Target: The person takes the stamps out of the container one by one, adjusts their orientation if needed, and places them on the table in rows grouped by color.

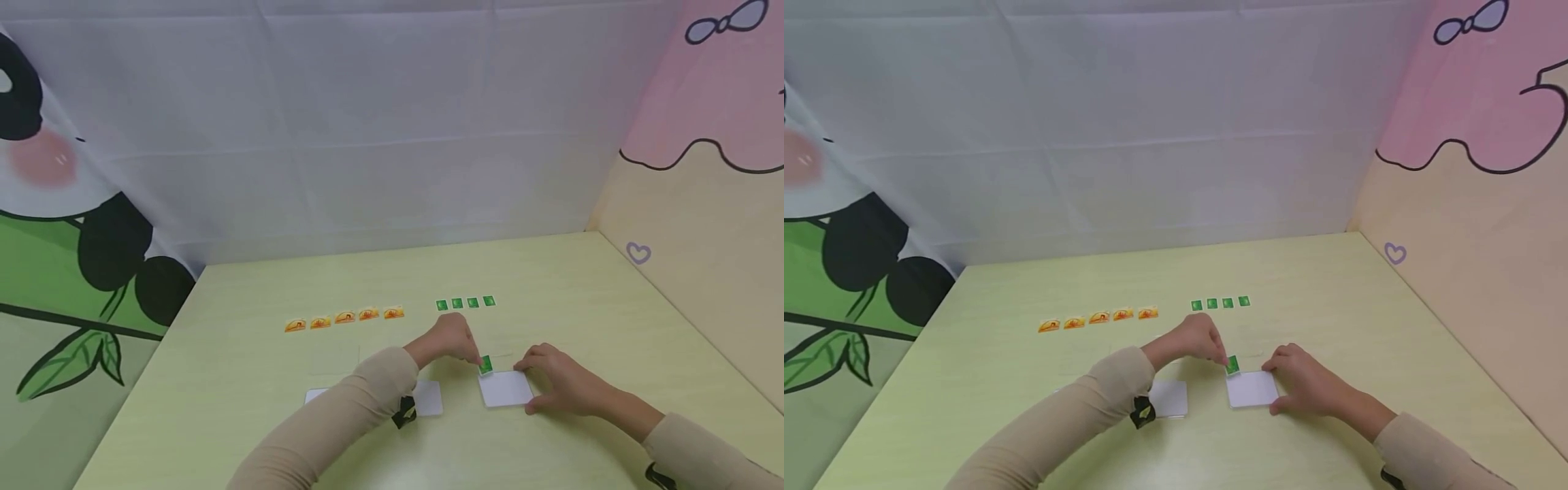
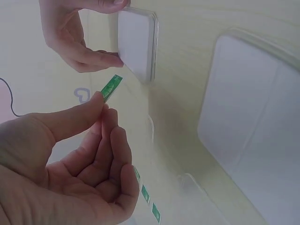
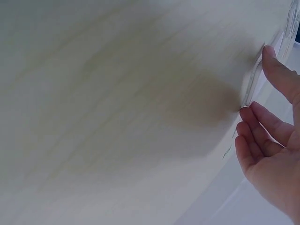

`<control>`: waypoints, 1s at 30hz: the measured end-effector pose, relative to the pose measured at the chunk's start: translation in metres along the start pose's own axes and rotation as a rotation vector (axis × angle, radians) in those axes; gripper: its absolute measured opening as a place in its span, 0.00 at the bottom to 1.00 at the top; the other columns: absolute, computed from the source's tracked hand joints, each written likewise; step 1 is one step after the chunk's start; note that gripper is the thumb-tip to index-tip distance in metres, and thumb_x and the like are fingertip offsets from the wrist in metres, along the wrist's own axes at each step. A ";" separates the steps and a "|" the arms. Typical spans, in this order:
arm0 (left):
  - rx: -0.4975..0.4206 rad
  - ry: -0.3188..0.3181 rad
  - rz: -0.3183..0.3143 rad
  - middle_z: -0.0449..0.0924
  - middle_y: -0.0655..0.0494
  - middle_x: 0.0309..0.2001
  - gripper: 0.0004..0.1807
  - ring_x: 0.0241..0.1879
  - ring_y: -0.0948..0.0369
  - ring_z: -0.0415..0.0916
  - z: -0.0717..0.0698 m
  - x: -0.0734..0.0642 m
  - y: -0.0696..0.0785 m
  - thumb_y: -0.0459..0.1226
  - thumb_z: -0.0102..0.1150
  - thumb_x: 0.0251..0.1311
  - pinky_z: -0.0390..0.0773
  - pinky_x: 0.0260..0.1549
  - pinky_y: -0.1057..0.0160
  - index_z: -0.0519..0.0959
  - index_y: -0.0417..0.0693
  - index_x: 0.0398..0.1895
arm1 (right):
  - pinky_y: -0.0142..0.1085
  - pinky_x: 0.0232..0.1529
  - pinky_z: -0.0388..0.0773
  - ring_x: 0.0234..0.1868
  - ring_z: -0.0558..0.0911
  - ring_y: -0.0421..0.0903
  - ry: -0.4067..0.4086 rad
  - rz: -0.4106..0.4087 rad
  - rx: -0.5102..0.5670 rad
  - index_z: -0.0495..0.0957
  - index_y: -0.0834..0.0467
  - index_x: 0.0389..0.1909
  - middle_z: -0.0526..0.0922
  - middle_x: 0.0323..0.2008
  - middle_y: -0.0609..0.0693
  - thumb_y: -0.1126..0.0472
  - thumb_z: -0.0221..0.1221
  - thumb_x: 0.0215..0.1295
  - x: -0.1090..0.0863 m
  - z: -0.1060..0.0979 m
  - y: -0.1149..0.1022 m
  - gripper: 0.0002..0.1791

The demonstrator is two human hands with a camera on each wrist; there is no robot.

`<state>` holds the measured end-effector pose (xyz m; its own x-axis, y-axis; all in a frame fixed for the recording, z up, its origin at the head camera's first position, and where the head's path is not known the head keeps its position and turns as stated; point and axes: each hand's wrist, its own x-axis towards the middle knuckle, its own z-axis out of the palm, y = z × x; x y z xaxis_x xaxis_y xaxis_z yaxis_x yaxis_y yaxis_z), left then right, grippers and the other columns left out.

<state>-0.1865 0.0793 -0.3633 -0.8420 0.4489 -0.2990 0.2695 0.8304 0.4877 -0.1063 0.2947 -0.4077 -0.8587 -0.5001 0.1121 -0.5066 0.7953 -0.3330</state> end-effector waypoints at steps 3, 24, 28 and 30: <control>-0.015 -0.010 -0.019 0.86 0.53 0.23 0.09 0.16 0.67 0.64 -0.002 0.000 -0.002 0.41 0.75 0.44 0.59 0.16 0.72 0.87 0.45 0.18 | 0.44 0.49 0.77 0.46 0.76 0.45 -0.001 0.002 0.000 0.81 0.58 0.46 0.80 0.43 0.45 0.48 0.75 0.40 0.000 -0.001 0.000 0.30; -0.011 -0.048 -0.099 0.83 0.52 0.20 0.08 0.17 0.66 0.67 -0.015 -0.001 -0.024 0.37 0.72 0.48 0.60 0.19 0.71 0.85 0.41 0.19 | 0.43 0.49 0.77 0.45 0.75 0.44 0.022 -0.028 0.004 0.81 0.57 0.45 0.79 0.43 0.45 0.49 0.75 0.41 -0.002 0.001 0.002 0.29; -0.012 -0.055 -0.095 0.84 0.53 0.21 0.08 0.19 0.65 0.69 -0.020 -0.003 -0.030 0.37 0.71 0.49 0.62 0.21 0.71 0.85 0.40 0.20 | 0.42 0.49 0.77 0.45 0.75 0.44 0.034 -0.040 0.001 0.81 0.58 0.45 0.79 0.43 0.44 0.49 0.75 0.41 -0.002 0.003 0.002 0.29; -0.010 -0.061 -0.084 0.85 0.52 0.23 0.08 0.20 0.65 0.70 -0.025 -0.004 -0.032 0.37 0.71 0.50 0.63 0.21 0.72 0.86 0.40 0.21 | 0.42 0.49 0.76 0.45 0.75 0.44 0.035 -0.043 -0.001 0.81 0.58 0.45 0.79 0.43 0.44 0.50 0.75 0.41 -0.002 0.003 0.002 0.28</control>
<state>-0.2036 0.0428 -0.3572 -0.8313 0.3971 -0.3889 0.1942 0.8630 0.4663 -0.1056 0.2965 -0.4117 -0.8381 -0.5219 0.1590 -0.5435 0.7735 -0.3260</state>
